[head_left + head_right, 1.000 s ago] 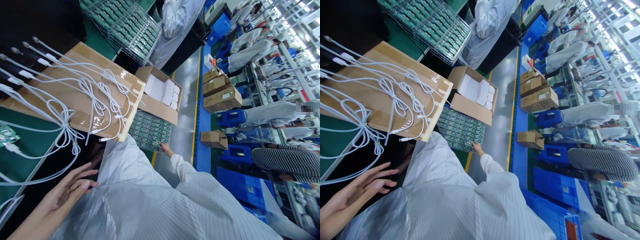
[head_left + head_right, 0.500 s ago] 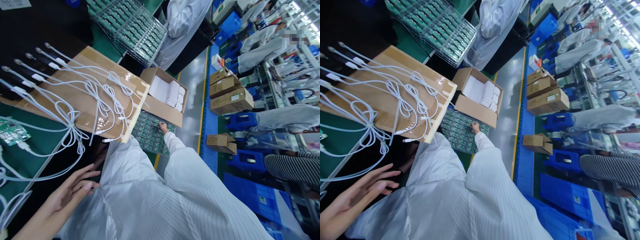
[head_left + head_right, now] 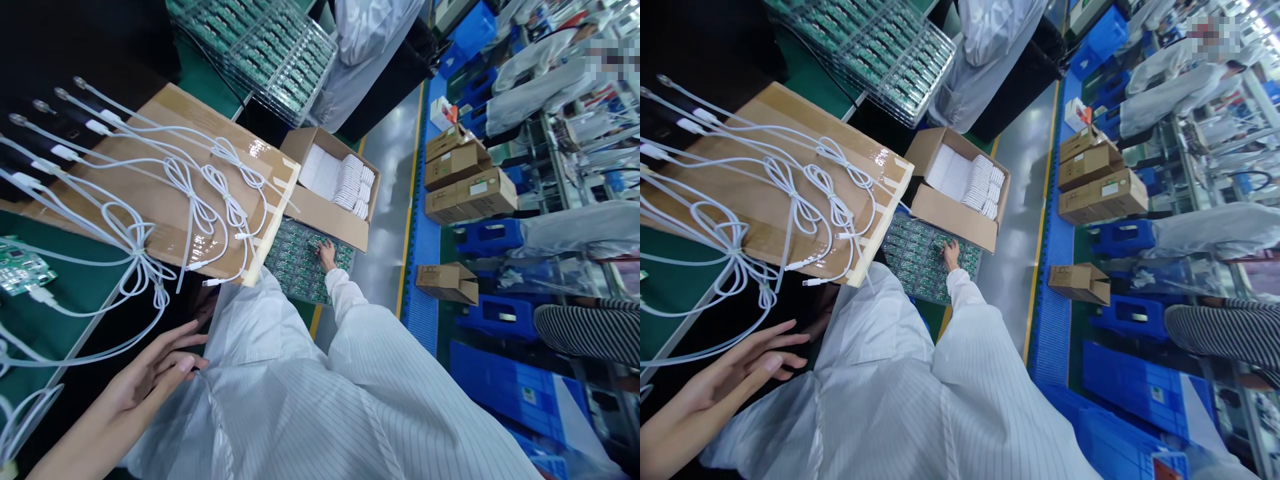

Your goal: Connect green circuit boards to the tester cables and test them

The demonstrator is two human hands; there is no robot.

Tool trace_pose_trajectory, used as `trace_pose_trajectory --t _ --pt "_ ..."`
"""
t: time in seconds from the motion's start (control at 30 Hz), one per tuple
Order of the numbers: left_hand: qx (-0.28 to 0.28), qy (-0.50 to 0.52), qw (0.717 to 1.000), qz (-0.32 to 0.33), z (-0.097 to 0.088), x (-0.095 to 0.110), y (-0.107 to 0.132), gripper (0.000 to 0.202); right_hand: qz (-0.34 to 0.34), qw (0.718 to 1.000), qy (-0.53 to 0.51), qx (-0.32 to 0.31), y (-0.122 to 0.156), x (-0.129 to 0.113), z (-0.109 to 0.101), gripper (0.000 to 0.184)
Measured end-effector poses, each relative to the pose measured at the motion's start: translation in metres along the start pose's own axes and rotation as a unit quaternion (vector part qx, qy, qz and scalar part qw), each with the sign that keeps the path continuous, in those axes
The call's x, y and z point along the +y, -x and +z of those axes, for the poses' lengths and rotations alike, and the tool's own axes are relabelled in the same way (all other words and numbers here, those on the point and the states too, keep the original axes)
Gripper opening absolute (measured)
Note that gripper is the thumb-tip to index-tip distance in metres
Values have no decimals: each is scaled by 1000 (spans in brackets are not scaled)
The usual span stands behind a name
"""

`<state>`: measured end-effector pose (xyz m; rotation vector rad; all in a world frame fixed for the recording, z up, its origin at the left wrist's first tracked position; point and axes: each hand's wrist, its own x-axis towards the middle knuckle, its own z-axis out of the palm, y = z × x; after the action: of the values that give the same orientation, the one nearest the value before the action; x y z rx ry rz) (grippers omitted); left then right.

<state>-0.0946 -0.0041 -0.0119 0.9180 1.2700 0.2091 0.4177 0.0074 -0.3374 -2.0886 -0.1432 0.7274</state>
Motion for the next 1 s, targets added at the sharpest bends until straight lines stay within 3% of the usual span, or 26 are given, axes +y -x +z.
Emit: trace_pose_trajectory --t 0.1,0.3,0.53,0.73,1.0 --pt "-39 -4 999 -5 -8 -6 -5 80 -29 999 17 -21 2 1 -1 60" --pt "-37 -6 999 -2 -13 -15 -6 77 -66 995 55 -47 5 7 -3 90" --pt "-34 -9 999 6 -14 -14 -3 75 -65 992 103 -38 2 19 -12 107" --pt "-7 -6 1000 -5 -10 -11 -5 83 -98 980 173 -29 -1 25 -21 103" --pt "1 -5 1000 -5 -8 -15 -7 84 -149 951 271 -11 4 28 -14 83"
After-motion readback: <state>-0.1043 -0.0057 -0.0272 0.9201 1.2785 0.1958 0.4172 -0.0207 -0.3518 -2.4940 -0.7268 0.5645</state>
